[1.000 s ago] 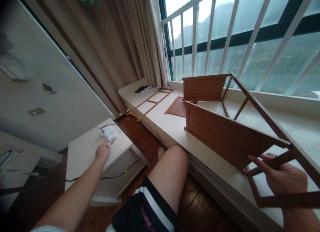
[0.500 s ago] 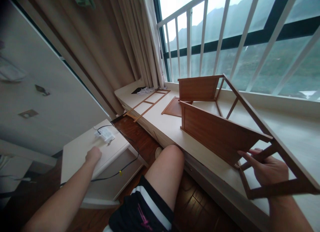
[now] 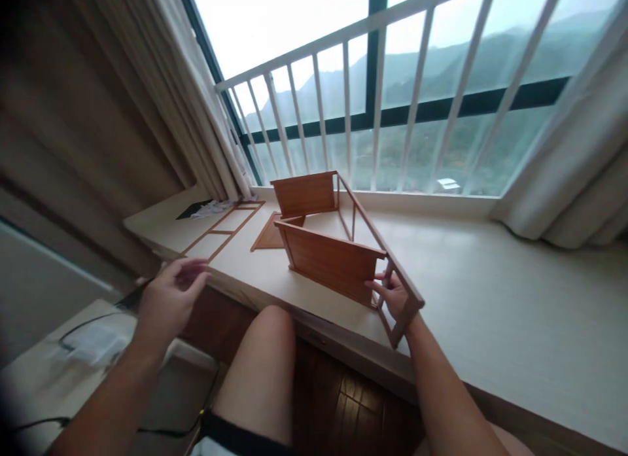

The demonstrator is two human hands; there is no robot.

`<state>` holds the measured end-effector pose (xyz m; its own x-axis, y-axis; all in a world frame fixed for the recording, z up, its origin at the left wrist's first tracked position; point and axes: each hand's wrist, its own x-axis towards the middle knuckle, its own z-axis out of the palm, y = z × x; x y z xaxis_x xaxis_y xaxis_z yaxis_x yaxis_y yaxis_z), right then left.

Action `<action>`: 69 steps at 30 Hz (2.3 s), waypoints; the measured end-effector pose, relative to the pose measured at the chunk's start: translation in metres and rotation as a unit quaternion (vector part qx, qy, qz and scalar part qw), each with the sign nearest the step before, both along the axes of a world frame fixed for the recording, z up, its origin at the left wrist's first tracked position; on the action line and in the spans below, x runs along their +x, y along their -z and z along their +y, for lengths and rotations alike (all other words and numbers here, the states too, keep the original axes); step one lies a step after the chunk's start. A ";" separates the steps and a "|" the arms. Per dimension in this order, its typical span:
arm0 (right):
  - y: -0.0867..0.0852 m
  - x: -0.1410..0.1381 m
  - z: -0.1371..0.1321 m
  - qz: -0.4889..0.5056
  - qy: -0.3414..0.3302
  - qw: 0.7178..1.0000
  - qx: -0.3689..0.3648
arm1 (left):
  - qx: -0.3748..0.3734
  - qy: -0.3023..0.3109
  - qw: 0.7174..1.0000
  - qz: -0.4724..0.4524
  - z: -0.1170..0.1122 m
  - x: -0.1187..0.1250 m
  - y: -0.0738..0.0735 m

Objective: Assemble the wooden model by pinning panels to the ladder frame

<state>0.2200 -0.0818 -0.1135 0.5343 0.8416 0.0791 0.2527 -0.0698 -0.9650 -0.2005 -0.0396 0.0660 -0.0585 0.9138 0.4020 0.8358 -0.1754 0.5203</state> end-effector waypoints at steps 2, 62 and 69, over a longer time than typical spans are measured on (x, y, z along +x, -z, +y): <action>0.003 -0.001 0.001 0.001 -0.017 1.000 0.001 | 0.003 0.119 0.989 -0.086 0.000 0.067 -0.007; -0.133 0.023 -0.003 -0.031 -0.148 0.976 0.158 | 0.157 0.323 0.931 -0.060 0.014 0.278 0.043; -0.127 0.024 -0.002 0.056 -0.077 0.976 0.196 | 0.152 0.326 0.933 -0.024 0.017 0.281 0.043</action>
<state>0.2437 -0.0839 0.0133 0.4278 0.8293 0.3595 0.1218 0.3412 -0.9321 0.0805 -0.0223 0.0229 0.4445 0.6064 0.6593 0.4770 -0.7832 0.3988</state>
